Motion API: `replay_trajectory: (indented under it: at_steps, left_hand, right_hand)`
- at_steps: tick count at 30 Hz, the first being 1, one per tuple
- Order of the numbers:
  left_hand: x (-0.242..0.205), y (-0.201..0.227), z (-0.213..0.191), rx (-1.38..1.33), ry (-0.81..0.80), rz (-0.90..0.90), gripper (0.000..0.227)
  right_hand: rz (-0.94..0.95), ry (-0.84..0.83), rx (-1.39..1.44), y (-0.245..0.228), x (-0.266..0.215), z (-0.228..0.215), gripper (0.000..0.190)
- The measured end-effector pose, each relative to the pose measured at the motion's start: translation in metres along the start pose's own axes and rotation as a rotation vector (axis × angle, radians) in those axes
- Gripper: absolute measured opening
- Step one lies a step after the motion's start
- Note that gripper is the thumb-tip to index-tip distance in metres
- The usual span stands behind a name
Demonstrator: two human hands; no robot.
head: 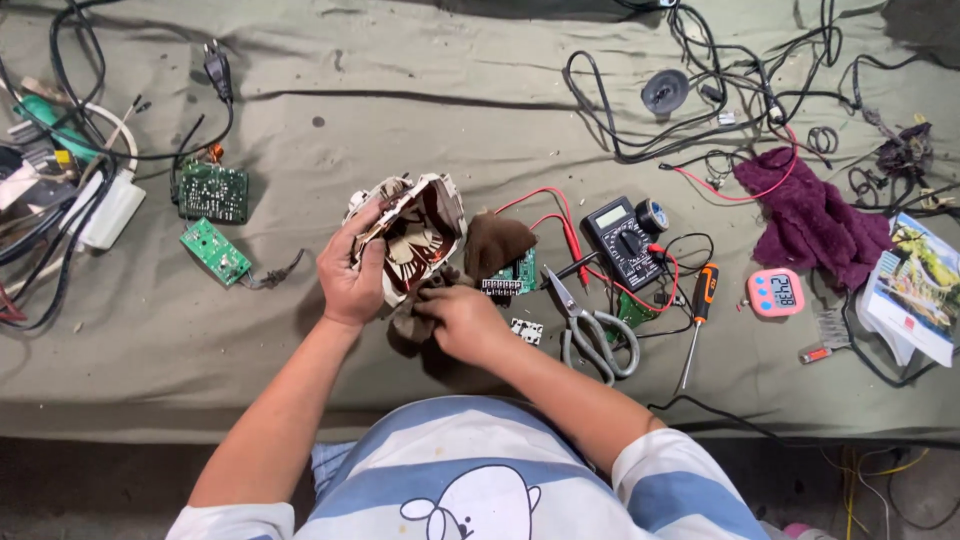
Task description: Cleaning and inspecting an electronic component using a cloth on a workbench.
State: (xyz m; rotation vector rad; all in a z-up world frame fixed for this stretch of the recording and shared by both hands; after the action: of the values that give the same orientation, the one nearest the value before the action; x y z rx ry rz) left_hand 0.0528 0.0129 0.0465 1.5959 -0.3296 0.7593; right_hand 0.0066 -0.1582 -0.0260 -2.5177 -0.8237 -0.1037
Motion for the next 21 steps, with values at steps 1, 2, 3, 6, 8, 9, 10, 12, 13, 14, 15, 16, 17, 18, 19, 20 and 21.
replay_trajectory:
  at_steps: [1, 2, 3, 6, 8, 9, 10, 12, 13, 14, 15, 16, 17, 18, 19, 20, 21]
  left_hand:
    - [-0.001, 0.000, 0.000, 0.004, 0.002, 0.002, 0.032]
    - [-0.001, -0.001, -0.001, 0.008, 0.003, 0.004, 0.033]
    - [-0.001, -0.002, 0.000, 0.011, 0.003, 0.001, 0.033]
    - [-0.001, -0.001, 0.001, 0.007, 0.009, 0.003, 0.031]
    - [0.000, 0.001, 0.001, 0.005, 0.022, 0.004, 0.028]
    - [-0.003, -0.002, 0.001, 0.005, 0.022, 0.002, 0.028]
    - [-0.005, -0.005, 0.001, 0.002, 0.026, -0.017, 0.031]
    - [-0.008, -0.016, -0.001, -0.001, 0.028, -0.029, 0.035]
    - [-0.011, -0.022, -0.003, 0.020, 0.039, -0.042, 0.034]
    - [-0.015, -0.029, -0.006, 0.042, 0.049, -0.054, 0.033]
    - [-0.012, -0.025, -0.005, 0.046, 0.056, -0.056, 0.033]
    - [-0.008, -0.020, -0.003, 0.032, 0.050, -0.043, 0.036]
    - [-0.009, -0.013, -0.001, 0.018, 0.042, -0.039, 0.039]
    - [-0.011, -0.013, -0.002, 0.022, 0.046, -0.048, 0.039]
    - [-0.008, -0.013, -0.001, -0.002, 0.047, -0.031, 0.034]
    - [-0.006, -0.012, 0.000, -0.026, 0.049, -0.013, 0.030]
    - [-0.003, -0.007, 0.001, -0.027, 0.048, -0.008, 0.030]
  right_hand:
    - [0.111, -0.018, 0.258, 0.010, 0.004, -0.004, 0.047]
    - [0.222, -0.036, 0.515, 0.020, 0.007, -0.006, 0.046]
    - [0.224, -0.039, 0.518, 0.028, 0.015, -0.011, 0.046]
    - [0.420, 0.206, 0.680, 0.057, 0.040, -0.049, 0.051]
    - [0.362, 0.599, 0.612, 0.053, 0.058, -0.109, 0.026]
    - [0.362, 0.598, 0.612, 0.049, 0.069, -0.102, 0.026]
    - [0.147, 0.598, 0.463, 0.029, 0.083, -0.102, 0.030]
    - [-0.071, 0.597, 0.310, 0.009, 0.093, -0.090, 0.035]
    - [-0.087, 0.571, 0.174, 0.005, 0.091, -0.079, 0.037]
    - [-0.103, 0.544, 0.038, 0.002, 0.089, -0.068, 0.044]
    - [-0.108, 0.539, 0.041, 0.006, 0.092, -0.075, 0.044]
    - [-0.123, 0.535, 0.018, 0.009, 0.095, -0.082, 0.039]
    - [-0.132, 0.527, -0.002, 0.012, 0.095, -0.087, 0.033]
    - [-0.131, 0.517, 0.003, 0.011, 0.101, -0.089, 0.033]
    - [-0.129, 0.512, 0.133, 0.013, 0.109, -0.094, 0.024]
    - [-0.127, 0.505, 0.263, 0.015, 0.117, -0.099, 0.016]
    - [-0.129, 0.510, 0.260, 0.018, 0.121, -0.099, 0.016]
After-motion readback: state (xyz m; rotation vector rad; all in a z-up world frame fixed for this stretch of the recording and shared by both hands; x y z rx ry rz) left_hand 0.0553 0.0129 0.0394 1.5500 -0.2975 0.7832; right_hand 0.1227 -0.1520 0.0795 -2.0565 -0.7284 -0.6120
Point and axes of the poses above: each hand's wrist, its own x-axis towards the middle knuckle, its own z-axis out of the palm, y = z × x, the point moved 7 cm from there along x, towards the middle knuckle, and after that the axes turned 2 degrees about y, right-handed, at the moved point
